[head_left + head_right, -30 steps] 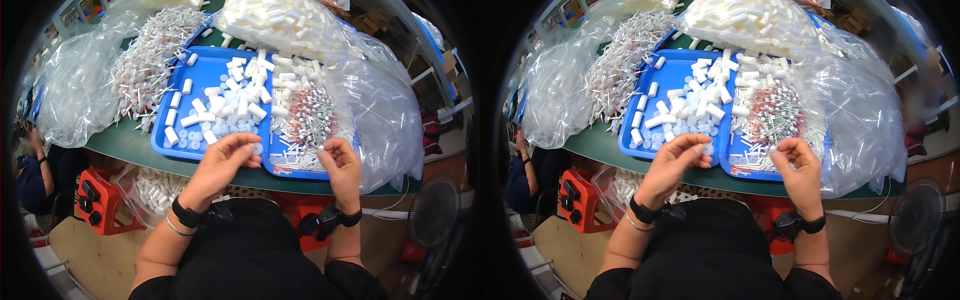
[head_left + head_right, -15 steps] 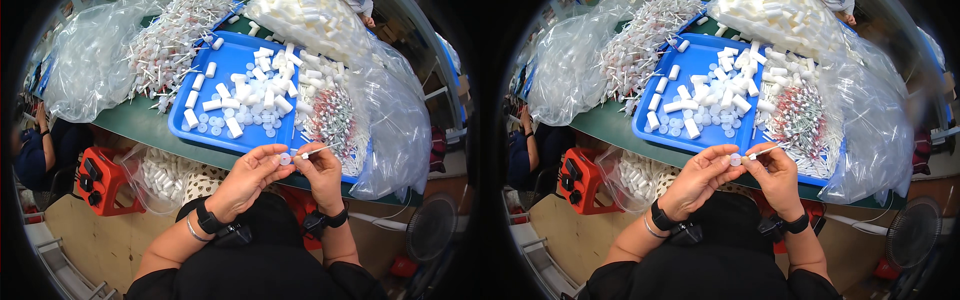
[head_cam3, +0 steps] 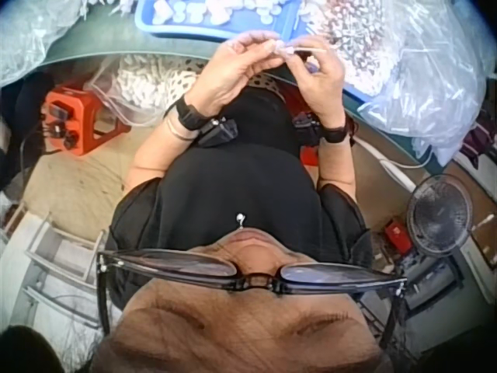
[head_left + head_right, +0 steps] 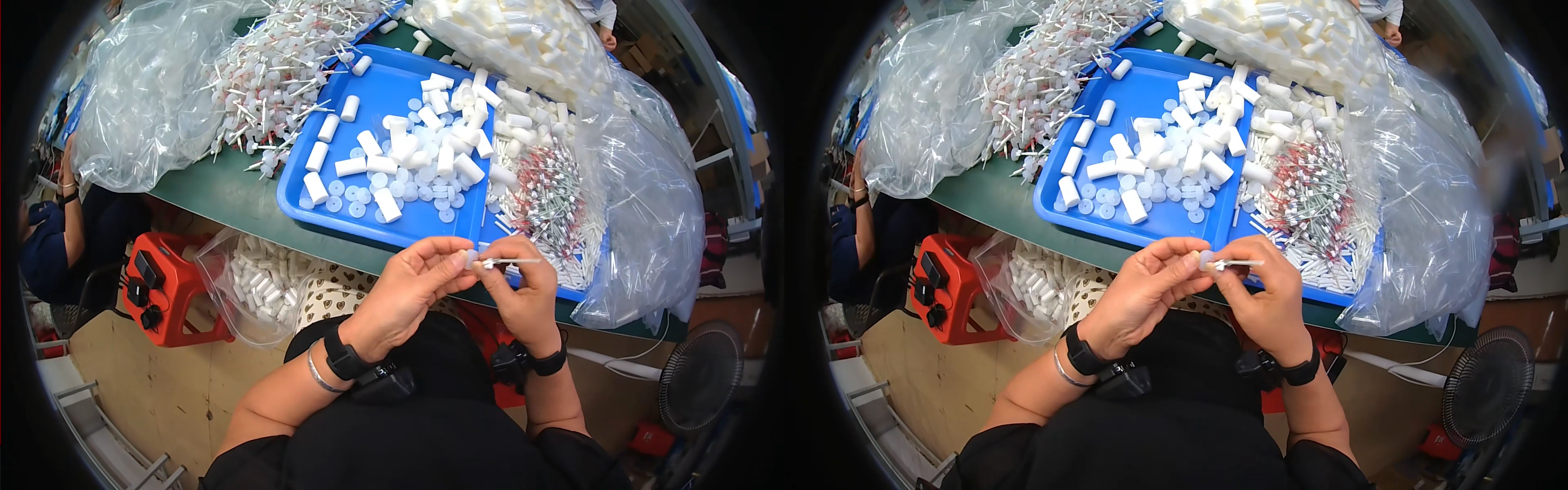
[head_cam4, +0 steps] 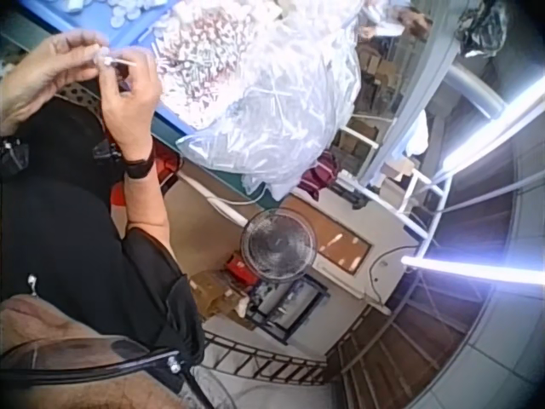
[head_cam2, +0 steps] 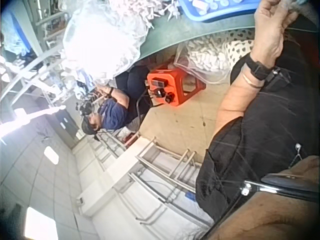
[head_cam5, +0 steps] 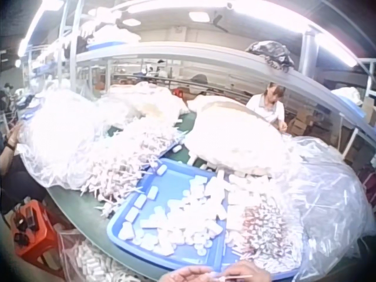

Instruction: The person assembles small white plastic components by hand. They pick up a cylindrical piece and a thin rod from a blue tray, insert the rod into the cylinder, and place the finished unit into a clear plastic bag. The process is repeated continuously throughout the clip.

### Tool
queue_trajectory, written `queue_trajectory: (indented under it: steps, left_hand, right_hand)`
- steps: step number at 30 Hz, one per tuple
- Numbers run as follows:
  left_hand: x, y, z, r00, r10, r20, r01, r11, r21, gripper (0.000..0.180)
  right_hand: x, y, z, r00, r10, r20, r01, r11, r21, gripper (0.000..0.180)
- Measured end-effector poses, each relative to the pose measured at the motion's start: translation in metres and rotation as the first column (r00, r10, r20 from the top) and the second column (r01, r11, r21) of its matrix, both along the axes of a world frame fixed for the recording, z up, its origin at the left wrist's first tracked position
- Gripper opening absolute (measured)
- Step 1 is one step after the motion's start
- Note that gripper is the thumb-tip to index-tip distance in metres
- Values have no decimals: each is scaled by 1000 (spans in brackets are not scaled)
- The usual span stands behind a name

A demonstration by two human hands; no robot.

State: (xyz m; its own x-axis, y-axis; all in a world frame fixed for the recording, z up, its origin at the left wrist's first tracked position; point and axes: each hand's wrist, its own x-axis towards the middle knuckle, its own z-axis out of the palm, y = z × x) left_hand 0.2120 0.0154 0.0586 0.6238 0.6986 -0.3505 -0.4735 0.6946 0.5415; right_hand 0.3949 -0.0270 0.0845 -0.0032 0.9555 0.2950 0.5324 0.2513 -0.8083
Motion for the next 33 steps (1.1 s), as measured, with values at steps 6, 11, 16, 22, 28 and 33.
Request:
queue_trajectory:
  steps: [6, 11, 16, 22, 28, 33]
  left_hand:
    - [-2, 2, -4, 999, 26, 18, -26, 999, -25, 32]
    - [-3, 3, -3, 999, 33, -5, -33, 999, 21, 33]
    - [0, 1, -2, 1000, 30, -4, -30, 999, 14, 30]
    - [2, -3, -18, 987, -38, 153, 52, 994, -94, 29]
    - [4, -3, -20, 988, -57, 143, 74, 990, -118, 31]
    - [-6, -1, -21, 990, 61, 131, -54, 997, -57, 31]
  right_hand:
    - [-8, -4, 22, 883, -127, -453, -51, 931, -361, 25]
    - [0, -3, 30, 999, -25, -39, 17, 983, -184, 21]
    - [3, -4, 19, 944, 7, 330, -22, 999, 40, 8]
    - [-11, -9, 16, 987, -75, 141, 93, 988, -123, 4]
    - [-12, -10, 1, 961, -60, 271, 39, 996, 84, 7]
    - [-1, -5, 11, 999, 31, -23, -36, 956, -292, 15]
